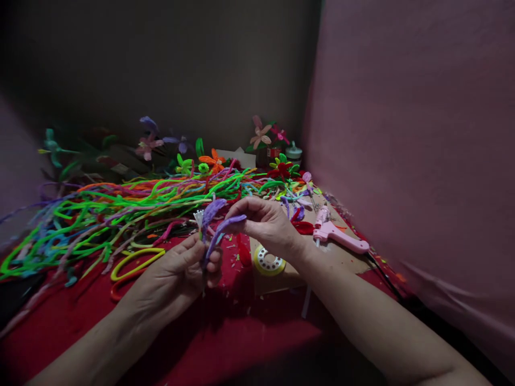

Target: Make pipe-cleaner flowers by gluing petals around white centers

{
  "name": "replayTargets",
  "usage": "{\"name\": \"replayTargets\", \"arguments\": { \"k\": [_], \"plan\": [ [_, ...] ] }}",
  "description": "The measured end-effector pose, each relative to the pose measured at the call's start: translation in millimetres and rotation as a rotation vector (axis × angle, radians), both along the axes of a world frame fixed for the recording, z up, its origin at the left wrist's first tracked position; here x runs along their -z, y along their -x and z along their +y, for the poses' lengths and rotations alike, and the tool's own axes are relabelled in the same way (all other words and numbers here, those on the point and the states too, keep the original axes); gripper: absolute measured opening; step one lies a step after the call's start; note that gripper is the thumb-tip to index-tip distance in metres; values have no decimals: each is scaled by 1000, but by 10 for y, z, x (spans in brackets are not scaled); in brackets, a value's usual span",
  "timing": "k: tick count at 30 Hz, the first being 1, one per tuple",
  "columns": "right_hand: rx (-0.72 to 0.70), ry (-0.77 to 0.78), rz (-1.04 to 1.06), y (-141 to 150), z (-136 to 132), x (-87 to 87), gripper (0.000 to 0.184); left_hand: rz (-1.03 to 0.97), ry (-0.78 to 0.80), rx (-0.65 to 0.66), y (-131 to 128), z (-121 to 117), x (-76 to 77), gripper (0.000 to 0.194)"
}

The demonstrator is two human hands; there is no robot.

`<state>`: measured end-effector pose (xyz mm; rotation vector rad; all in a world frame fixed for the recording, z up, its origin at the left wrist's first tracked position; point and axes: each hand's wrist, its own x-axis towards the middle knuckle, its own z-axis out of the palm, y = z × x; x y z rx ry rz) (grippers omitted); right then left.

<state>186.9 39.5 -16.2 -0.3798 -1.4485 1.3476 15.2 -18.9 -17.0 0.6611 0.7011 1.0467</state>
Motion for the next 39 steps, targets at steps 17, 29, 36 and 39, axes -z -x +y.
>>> {"name": "replayTargets", "arguments": {
  "k": [17, 29, 36, 39],
  "plan": [
    [-26, 135, -111, -26, -97, -23, 16, 83, -64, -109, 31, 68, 34, 19],
    [953, -444, -1478, -1367, -421, 176, 36, 98, -71, -154, 72, 107, 45, 18],
    [965, -356, -1694, -1632, -327, 525, 57, 126, -66, -157, 65, 154, 66, 17],
    [1058, -427, -1522, -1617, -385, 522, 58, 120, -67, -180, 77, 167, 52, 18]
  ]
}}
